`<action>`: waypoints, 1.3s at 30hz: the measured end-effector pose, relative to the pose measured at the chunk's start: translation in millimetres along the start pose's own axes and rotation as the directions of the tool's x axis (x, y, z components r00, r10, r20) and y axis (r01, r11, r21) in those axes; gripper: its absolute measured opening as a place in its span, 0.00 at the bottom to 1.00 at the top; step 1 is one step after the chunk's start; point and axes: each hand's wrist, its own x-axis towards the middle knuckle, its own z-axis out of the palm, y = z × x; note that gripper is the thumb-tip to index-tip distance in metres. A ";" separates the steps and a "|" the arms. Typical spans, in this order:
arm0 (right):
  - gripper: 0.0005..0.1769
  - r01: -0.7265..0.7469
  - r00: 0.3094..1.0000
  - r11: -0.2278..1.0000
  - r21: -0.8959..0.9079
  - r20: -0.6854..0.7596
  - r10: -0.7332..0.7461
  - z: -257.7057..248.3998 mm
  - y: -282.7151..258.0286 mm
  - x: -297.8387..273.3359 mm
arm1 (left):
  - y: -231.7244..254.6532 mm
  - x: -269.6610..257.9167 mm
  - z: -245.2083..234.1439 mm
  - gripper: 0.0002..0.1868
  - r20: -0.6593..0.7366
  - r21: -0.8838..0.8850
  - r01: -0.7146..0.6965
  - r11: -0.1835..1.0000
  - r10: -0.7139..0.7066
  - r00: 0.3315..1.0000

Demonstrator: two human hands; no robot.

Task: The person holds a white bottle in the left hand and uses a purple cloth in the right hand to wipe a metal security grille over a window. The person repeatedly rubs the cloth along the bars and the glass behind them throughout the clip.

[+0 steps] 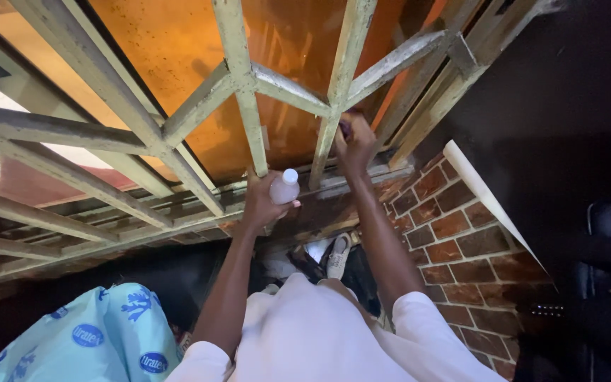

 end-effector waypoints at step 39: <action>0.54 -0.164 0.986 0.736 0.657 0.080 0.148 43.4 72.7 -18.3 | -14.7 -3.7 5.2 0.41 0.004 0.033 -0.068 0.997 0.068 0.998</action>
